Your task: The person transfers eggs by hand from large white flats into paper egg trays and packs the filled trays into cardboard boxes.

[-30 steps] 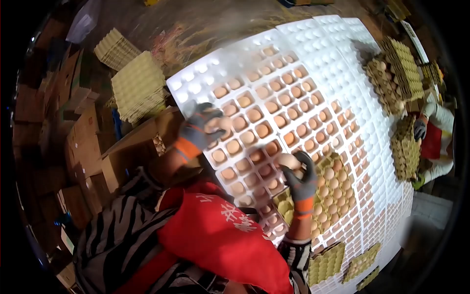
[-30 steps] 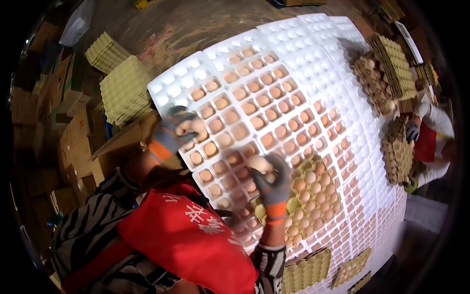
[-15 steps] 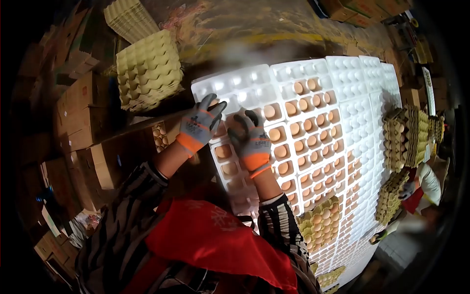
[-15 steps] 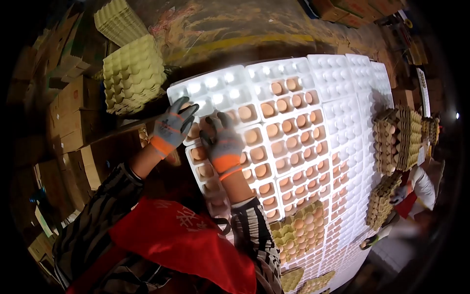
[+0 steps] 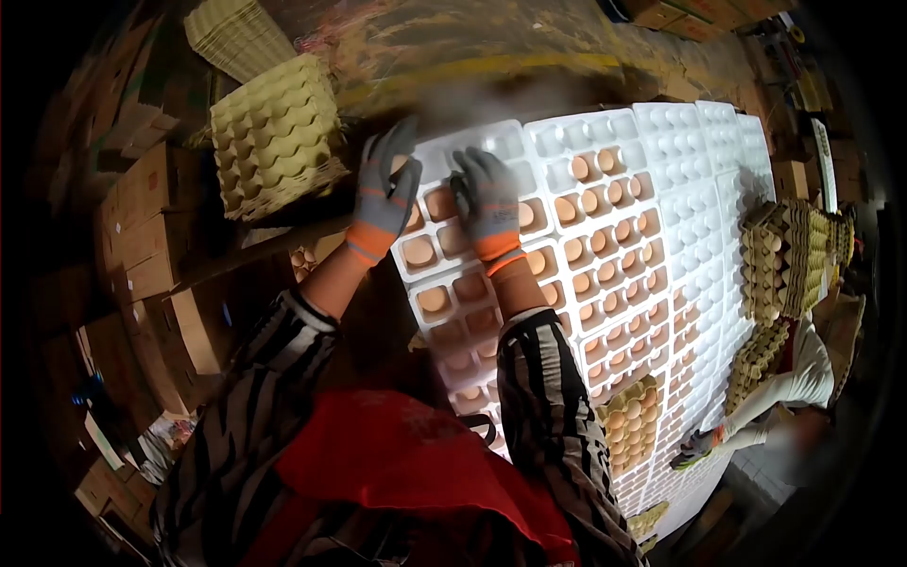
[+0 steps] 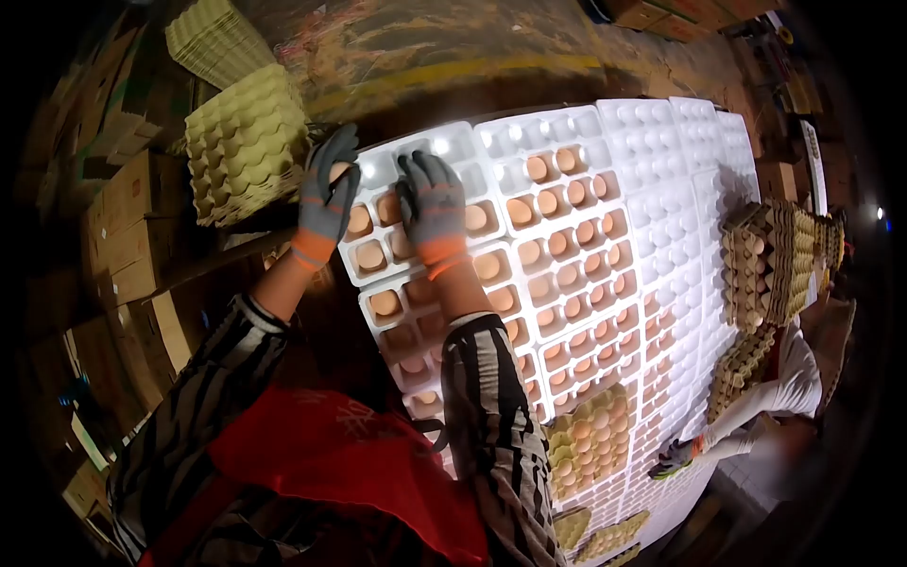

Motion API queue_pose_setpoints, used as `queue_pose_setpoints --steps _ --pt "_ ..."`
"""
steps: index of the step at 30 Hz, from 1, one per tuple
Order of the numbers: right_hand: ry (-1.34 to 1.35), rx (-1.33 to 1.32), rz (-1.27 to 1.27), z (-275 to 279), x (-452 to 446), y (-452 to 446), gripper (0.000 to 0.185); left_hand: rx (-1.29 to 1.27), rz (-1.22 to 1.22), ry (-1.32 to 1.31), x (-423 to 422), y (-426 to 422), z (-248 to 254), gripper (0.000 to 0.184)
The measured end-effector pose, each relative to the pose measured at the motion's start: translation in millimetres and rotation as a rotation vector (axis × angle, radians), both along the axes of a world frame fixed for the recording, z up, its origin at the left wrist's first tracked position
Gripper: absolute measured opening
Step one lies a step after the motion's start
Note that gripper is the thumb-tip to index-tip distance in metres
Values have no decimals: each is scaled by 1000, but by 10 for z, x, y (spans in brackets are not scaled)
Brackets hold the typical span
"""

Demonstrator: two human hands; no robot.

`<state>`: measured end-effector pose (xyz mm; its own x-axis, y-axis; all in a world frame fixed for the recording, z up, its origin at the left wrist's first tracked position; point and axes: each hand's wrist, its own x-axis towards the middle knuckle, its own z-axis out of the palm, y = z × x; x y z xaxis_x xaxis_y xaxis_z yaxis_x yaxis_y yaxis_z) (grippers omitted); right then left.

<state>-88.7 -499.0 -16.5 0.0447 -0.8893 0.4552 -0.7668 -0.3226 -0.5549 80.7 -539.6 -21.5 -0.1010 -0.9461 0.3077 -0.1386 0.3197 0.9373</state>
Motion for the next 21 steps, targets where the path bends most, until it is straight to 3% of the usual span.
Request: queue_pose_setpoints --steps 2,5,7,8,9,11,13,15,17,19,21 --pt "121 72 67 -211 -91 82 39 -64 -99 -298 -69 -71 -91 51" --pt "-87 79 41 -187 -177 415 43 -504 -101 -857 -197 -107 -252 53" --pt "-164 76 -50 50 -236 902 50 -437 -26 -837 -241 -144 -418 56" --pt "-177 95 -125 186 -264 1181 50 -421 32 -679 -295 -142 -385 52" --pt "-197 107 -192 338 -286 1510 50 -317 -66 -552 -215 -217 -618 53" --pt "-257 279 -281 577 -351 2212 47 -374 -137 -616 -359 -102 -496 58" --pt "-214 220 -472 715 -339 2897 46 -443 -153 -711 -335 -26 -212 62" --pt "-213 322 -650 891 -356 3572 47 -503 -202 -921 -320 -10 -174 64" --pt "-273 337 -840 974 -439 4233 44 -392 -192 -837 -272 -39 -430 60" --pt "-394 350 -1105 947 -475 4941 42 -377 -216 -802 -501 285 -292 58" --pt "-479 364 -1290 1111 -508 5384 43 -418 -450 -667 -849 859 6 54"
